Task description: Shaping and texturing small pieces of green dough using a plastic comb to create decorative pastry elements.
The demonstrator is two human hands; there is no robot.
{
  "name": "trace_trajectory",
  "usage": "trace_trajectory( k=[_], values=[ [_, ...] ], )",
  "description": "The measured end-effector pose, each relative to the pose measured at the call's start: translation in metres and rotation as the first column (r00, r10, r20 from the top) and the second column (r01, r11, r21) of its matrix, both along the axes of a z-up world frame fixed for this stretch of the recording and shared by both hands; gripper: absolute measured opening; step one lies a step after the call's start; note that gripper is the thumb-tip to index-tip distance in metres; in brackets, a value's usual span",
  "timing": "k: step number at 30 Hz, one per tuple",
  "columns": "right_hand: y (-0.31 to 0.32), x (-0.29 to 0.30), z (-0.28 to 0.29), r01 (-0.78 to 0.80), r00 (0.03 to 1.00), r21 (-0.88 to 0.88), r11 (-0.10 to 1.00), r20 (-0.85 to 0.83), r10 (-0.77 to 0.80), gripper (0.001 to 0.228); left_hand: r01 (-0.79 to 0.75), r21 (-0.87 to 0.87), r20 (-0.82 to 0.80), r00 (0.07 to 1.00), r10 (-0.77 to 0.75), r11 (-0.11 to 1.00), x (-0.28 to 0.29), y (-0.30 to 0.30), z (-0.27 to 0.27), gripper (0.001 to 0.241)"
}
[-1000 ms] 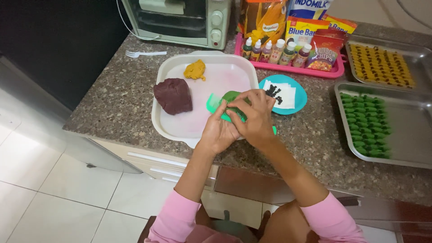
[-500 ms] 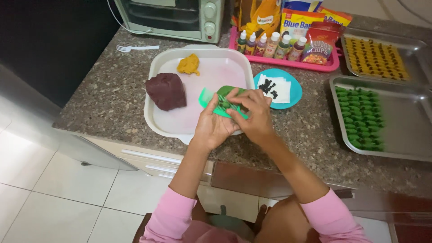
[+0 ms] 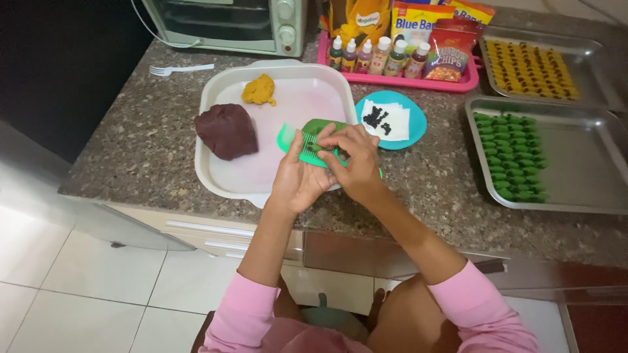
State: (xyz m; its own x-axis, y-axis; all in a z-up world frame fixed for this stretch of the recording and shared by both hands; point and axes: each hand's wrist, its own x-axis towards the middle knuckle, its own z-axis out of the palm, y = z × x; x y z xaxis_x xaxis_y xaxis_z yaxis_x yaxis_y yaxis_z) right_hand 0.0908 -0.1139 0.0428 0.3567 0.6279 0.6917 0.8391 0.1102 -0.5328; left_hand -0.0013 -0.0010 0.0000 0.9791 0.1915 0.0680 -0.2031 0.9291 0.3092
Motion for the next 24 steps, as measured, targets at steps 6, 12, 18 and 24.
trace_trajectory(
  k=[6, 12, 18, 24],
  values=[
    [0.000, 0.001, 0.005, -0.058, 0.997, 0.075, 0.995, -0.046, 0.061, 0.012, 0.029, -0.001, -0.022, 0.999, -0.029, 1.000, 0.000, 0.003, 0.001, 0.068],
    [-0.005, 0.022, -0.002, -0.049, 0.997, 0.101, 0.994, -0.053, 0.054, 0.011, 0.006, 0.038, -0.091, 0.996, -0.003, 0.999, -0.001, 0.003, 0.011, 0.070],
    [-0.062, 0.073, 0.041, -0.022, 0.991, 0.090, 0.996, -0.129, 0.034, 0.014, 0.069, -0.040, -0.113, 0.991, -0.073, 0.997, -0.003, -0.011, 0.055, 0.068],
    [-0.187, 0.132, 0.061, 0.319, 0.925, 0.012, 0.948, -0.223, -0.308, 0.011, 0.104, -0.205, -0.119, 0.984, -0.130, 0.973, 0.021, -0.016, 0.062, 0.065]
  ],
)
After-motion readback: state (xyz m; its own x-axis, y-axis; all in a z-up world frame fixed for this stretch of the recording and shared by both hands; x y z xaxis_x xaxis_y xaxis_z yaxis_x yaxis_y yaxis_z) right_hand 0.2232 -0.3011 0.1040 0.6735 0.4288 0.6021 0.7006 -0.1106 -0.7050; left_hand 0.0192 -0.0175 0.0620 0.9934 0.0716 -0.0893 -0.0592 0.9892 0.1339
